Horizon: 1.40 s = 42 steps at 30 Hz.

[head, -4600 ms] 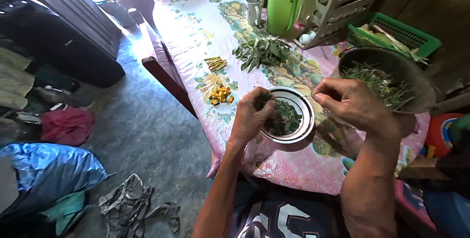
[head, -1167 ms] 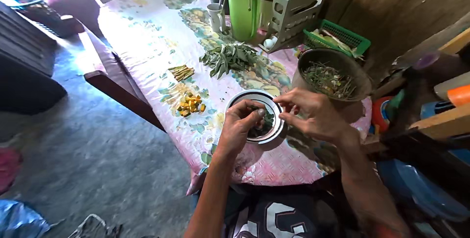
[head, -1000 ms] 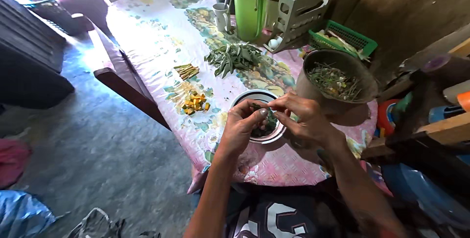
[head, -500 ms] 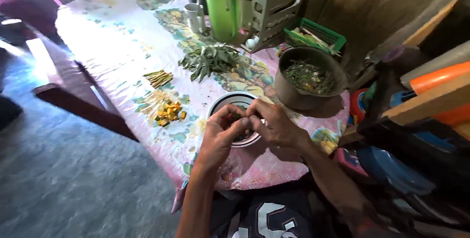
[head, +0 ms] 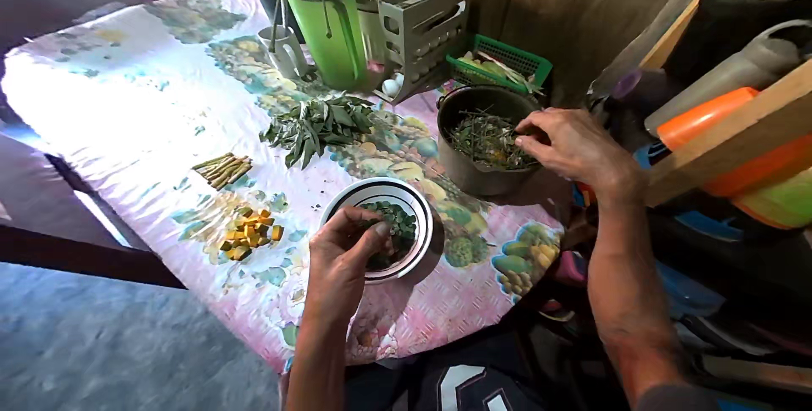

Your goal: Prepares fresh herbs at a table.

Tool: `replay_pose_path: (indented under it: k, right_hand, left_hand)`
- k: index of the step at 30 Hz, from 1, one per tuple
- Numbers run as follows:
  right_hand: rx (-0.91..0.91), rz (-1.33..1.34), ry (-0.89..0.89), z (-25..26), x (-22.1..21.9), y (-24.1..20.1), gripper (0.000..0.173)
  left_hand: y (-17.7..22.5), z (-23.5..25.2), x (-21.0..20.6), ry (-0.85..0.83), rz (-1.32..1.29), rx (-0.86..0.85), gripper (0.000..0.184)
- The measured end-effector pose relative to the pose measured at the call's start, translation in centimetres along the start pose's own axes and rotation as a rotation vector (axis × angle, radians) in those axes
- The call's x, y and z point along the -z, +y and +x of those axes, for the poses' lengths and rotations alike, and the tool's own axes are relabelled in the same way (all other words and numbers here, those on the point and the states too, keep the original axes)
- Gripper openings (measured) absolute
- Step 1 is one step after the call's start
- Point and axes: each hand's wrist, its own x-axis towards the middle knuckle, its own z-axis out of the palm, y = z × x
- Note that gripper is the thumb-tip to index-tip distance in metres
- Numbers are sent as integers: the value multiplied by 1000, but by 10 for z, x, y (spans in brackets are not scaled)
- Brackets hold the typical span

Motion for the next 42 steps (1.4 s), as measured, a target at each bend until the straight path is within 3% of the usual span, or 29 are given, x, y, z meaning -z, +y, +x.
replay_pose_path:
  k: [3,11,21,24,30,36,40,42]
  right_hand:
    - [42,23,-9,18,-17,7,22]
    - [228,128,-238,38,-46,10,12]
    - [165,48,-592,51,-34,-9,11]
    - [239,141,-482,46,-22,1,13]
    - [93,105,-104,38,-4,12,10]
    - [157,24,-58,40,-21,5,22]
    - [274,87,195,13,-4,-48,26]
    - [376,228,201,-7,-13,-83,31]
  left_hand:
    - [-2,-1,-3,16,9,8,11]
    - [-1,-4,4,41,10,-4,10]
    - [-3,-6,3,28,-29,-12,11]
    - [-1,-6,5,33,-23,-23,10]
    - [-1,-7,7,29,-14,-2,11]
    - [0,-8,7,29,-26,-23,9]
    - [4,-7,9,48,-109,38,8]
    - [4,-3,6,43,-160,88,7]
